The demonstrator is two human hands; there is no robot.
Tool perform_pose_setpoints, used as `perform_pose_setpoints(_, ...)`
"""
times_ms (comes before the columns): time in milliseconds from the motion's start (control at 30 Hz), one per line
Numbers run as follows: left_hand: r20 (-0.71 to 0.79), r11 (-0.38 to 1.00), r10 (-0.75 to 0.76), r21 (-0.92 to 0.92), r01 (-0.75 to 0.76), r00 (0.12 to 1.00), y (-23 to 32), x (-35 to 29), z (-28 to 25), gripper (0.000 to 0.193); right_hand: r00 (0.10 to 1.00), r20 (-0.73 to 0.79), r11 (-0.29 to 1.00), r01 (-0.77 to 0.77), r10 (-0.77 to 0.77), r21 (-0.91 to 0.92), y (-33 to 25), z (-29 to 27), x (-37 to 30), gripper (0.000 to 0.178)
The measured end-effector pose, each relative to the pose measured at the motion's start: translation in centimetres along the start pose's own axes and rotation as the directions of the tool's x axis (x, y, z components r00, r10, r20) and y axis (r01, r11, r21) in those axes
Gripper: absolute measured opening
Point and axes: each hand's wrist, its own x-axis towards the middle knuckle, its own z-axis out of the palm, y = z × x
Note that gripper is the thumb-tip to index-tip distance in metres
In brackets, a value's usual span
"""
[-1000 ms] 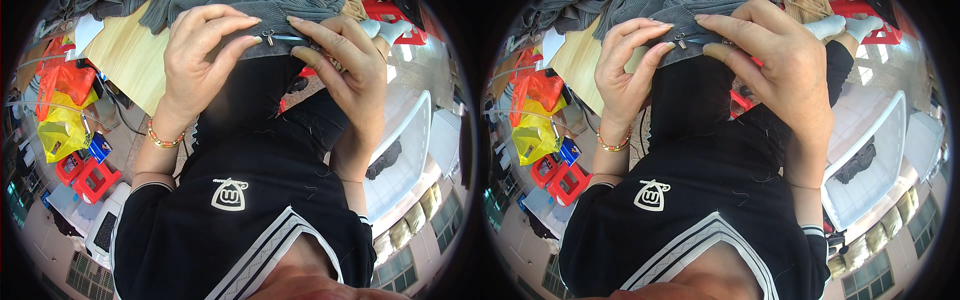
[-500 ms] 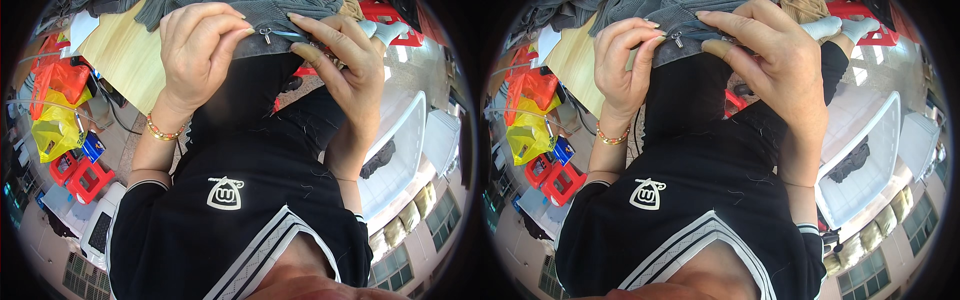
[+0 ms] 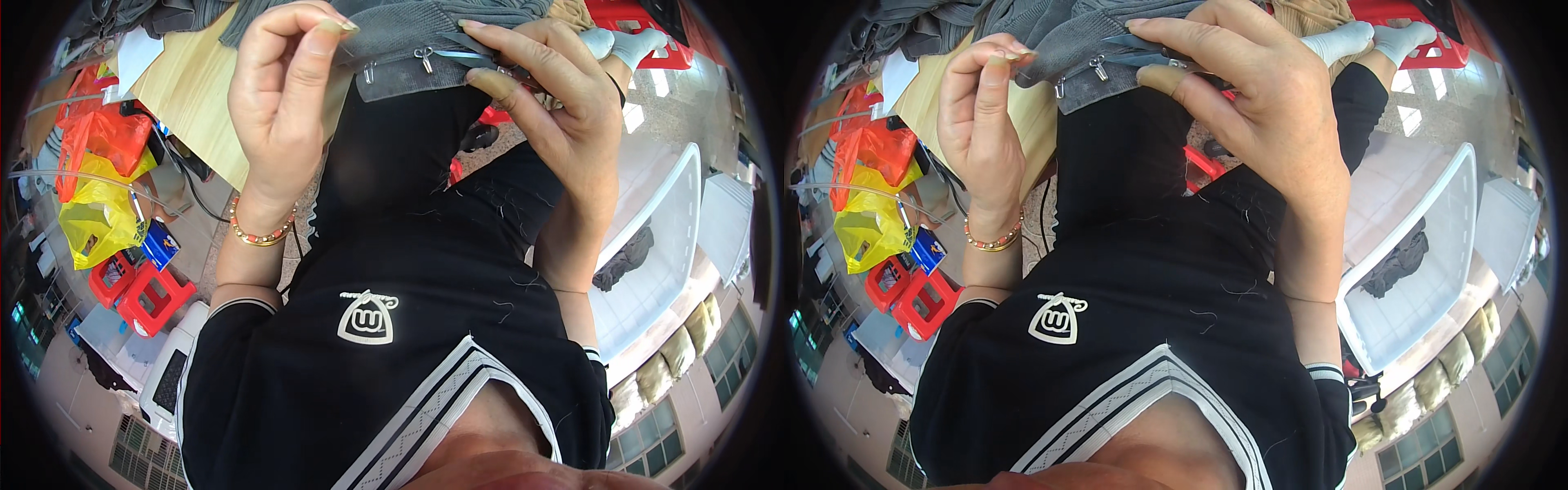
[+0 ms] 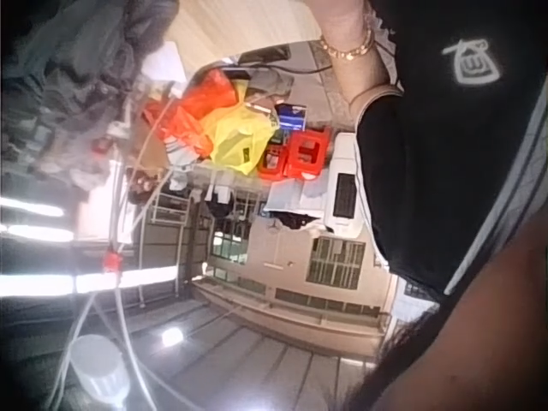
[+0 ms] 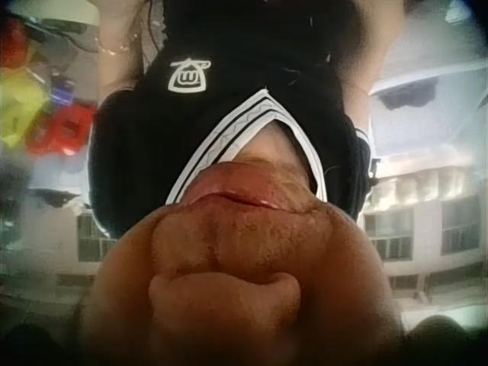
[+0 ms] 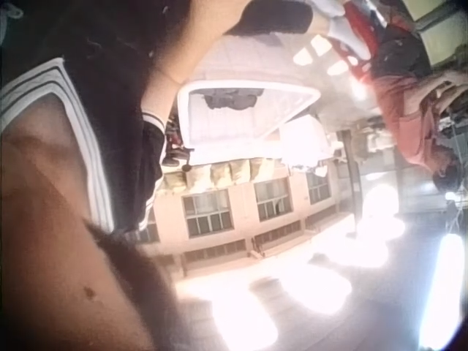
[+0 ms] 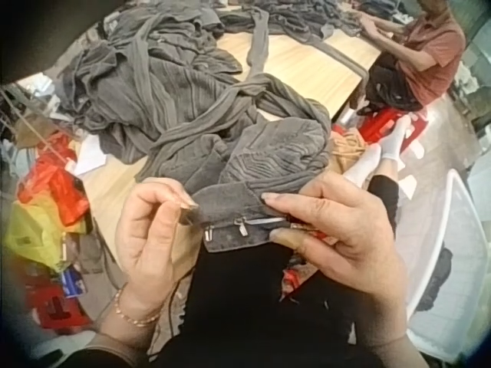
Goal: Trimming excess threads and small fabric bits from grey garment pieces using a pair of thread snips.
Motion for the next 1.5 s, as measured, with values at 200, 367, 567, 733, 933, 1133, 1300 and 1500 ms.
perform_pose_setpoints(200,0.141,0.905,-0.010,0.422,-0.051,0.990,2.2,0.8,2.1,0.025,0.994,-0.064,0.989,-0.085,0.093,0.117,0.1,0.2,-0.4,0.040)
perform_pose_setpoints(367,0.251,0.774,0.145,0.574,-0.268,0.957,2.4,1.5,3.8,0.041,0.874,-0.091,0.821,-0.406,0.477,0.400,-3.1,-0.2,0.7,0.038)
perform_pose_setpoints(567,0.255,0.683,0.208,0.653,-0.327,0.944,2.2,1.3,4.2,0.033,0.859,-0.106,0.827,-0.439,0.501,0.352,-3.1,-0.9,0.7,0.040)
perform_pose_setpoints(733,0.255,0.667,0.294,0.636,-0.388,0.921,1.2,1.1,3.6,0.022,0.858,-0.111,0.833,-0.445,0.502,0.328,-3.0,-0.5,0.6,0.039)
perform_pose_setpoints(933,0.202,0.824,0.186,0.501,-0.264,0.962,0.5,1.3,3.0,0.005,0.870,-0.129,0.857,-0.426,0.476,0.289,-3.1,-0.7,0.5,0.039)
perform_pose_setpoints(1133,0.158,0.924,0.139,0.333,-0.185,0.978,-0.4,1.0,2.4,0.008,0.873,-0.130,0.863,-0.424,0.470,0.274,-3.0,-0.8,0.2,0.039)
perform_pose_setpoints(1300,0.047,0.998,-0.042,0.048,0.040,0.998,-0.5,0.5,2.2,0.012,0.989,-0.136,0.997,-0.053,0.060,0.050,0.9,-0.4,-0.9,0.039)
perform_pose_setpoints(1500,0.060,0.994,0.007,0.108,-0.013,0.998,-0.9,0.6,2.0,0.013,0.999,-0.045,1.000,-0.003,0.002,-0.005,-0.7,-0.4,-0.8,0.045)
